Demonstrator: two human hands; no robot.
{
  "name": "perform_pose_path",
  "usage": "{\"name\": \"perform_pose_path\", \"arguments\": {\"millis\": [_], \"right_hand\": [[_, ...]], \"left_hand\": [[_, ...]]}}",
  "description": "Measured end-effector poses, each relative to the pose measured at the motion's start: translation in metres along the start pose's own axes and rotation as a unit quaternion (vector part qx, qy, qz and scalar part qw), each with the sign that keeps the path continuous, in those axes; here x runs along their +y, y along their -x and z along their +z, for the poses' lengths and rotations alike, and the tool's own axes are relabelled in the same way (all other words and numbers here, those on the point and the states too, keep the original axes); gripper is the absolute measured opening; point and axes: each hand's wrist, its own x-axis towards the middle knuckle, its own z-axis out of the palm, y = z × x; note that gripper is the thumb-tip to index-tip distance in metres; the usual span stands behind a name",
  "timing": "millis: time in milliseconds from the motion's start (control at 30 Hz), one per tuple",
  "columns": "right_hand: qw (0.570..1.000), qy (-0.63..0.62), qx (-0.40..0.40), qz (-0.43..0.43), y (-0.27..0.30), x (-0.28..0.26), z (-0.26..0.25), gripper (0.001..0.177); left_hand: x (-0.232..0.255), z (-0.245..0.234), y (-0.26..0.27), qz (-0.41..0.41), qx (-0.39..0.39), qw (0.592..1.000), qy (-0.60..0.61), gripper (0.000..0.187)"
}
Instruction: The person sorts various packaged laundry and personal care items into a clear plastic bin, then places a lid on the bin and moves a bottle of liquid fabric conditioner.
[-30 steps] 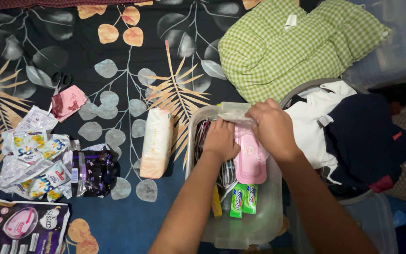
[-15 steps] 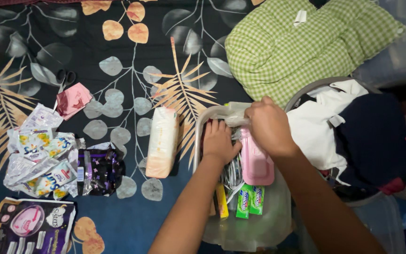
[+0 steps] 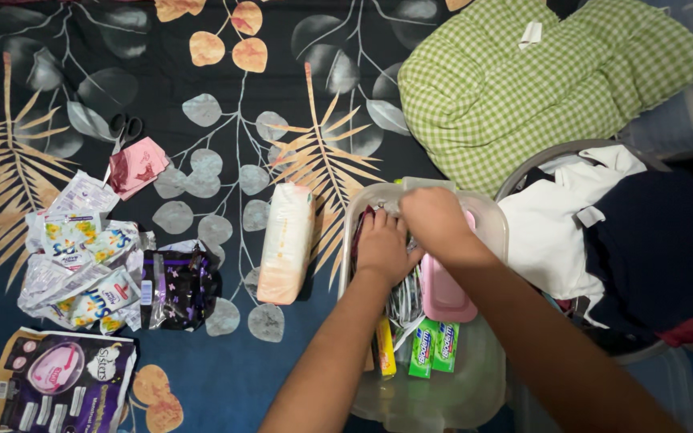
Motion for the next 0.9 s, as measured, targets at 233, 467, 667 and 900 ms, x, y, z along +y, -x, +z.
{"name": "perform_pose_path", "arguments": {"millis": [233, 467, 667, 900], "right_hand": [[0.998, -0.02, -0.054, 0.007, -0.024, -0.018, 0.032, 0.013], [0.994, -0.046, -0.091, 0.042, -0.028, -0.02, 0.06, 0.014], [0.891, -0.427, 0.151, 0.036, 0.034, -0.003, 0.011, 0.039], [0.929, -0.277, 0.226, 0.096, 0.081, 0.001, 0.055, 0.038]], "left_hand": [[-0.008, 0.009, 0.0, 0.029, 0.06, 0.997, 0.025, 0.074], [-0.016, 0.019, 0.007, 0.061, 0.072, 0.995, 0.013, 0.08], [-0.014, 0.01, 0.01, 0.018, 0.089, 0.991, 0.096, 0.069], [-0.011, 0.008, 0.002, 0.002, 0.103, 0.99, 0.095, 0.046]]}}
